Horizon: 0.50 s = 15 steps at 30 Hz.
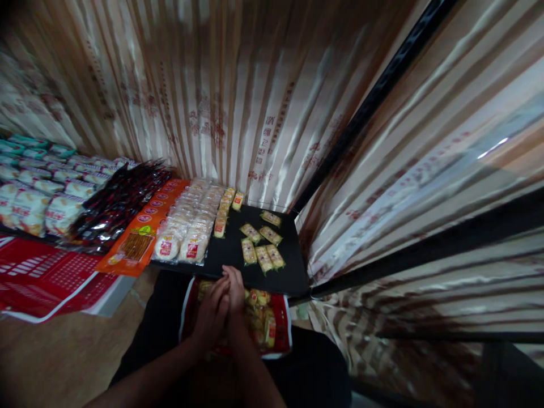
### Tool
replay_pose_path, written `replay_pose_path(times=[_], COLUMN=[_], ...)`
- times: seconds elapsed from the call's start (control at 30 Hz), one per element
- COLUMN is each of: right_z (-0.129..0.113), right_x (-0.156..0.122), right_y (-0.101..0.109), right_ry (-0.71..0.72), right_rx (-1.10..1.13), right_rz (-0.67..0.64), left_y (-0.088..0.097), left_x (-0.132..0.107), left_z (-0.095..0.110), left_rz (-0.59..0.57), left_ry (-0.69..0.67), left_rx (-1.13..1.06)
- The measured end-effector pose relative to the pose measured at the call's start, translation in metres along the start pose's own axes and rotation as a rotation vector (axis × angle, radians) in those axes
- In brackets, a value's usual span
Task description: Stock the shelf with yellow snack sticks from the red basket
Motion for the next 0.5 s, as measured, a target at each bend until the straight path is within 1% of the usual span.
replay_pose_path(times=[0.07, 0.1, 0.13, 0.2, 0.23, 0.3, 0.37, 0.43, 0.5], right_z=[0.003, 0.005, 0.009, 0.016, 0.019, 0.024, 0.028, 0.033, 0.039], right_x=[-0.024, -0.035, -0.046, -0.062, -0.067, -0.071, -0.069, -0.065, -0.062], right_y=[0.005, 0.006, 0.006, 0.004, 0.002, -0.002, -0.008, -0.015, -0.021], right_ry=[-0.011, -0.028, -0.07, -0.173, -0.228, -0.314, -0.359, -0.37, -0.345], right_rx=[0.0, -0.012, -0.031, -0.084, -0.115, -0.179, -0.23, -0.254, -0.25], right_rz=[-0.027, -0.063, -0.096, -0.159, -0.185, -0.218, -0.227, -0.227, -0.223], left_y=[-0.003, -0.005, -0.008, -0.015, -0.017, -0.019, -0.017, -0.013, -0.009], left_x=[-0.02, -0.028, -0.035, -0.041, -0.041, -0.037, -0.027, -0.014, -0.001], left_z=[-0.007, -0.012, -0.018, -0.033, -0.042, -0.06, -0.075, -0.084, -0.09], left_rz=[-0.033, -0.058, -0.089, -0.167, -0.199, -0.249, -0.269, -0.278, -0.275], left_ry=[-0.007, 0.0, 0.016, 0.088, 0.145, 0.266, 0.335, 0.328, 0.306], left_rx=[0.032, 0.048, 0.062, 0.106, 0.144, 0.25, 0.363, 0.432, 0.466])
Point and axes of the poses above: each hand's wrist, its own x-axis towards the middle knuckle, its own y-axis out of the back of the hand, z = x × y, the point moved 4 cm from there along x, towards the middle knuckle, and after that the axes turned 5 degrees about y, right-handed, at the moved point
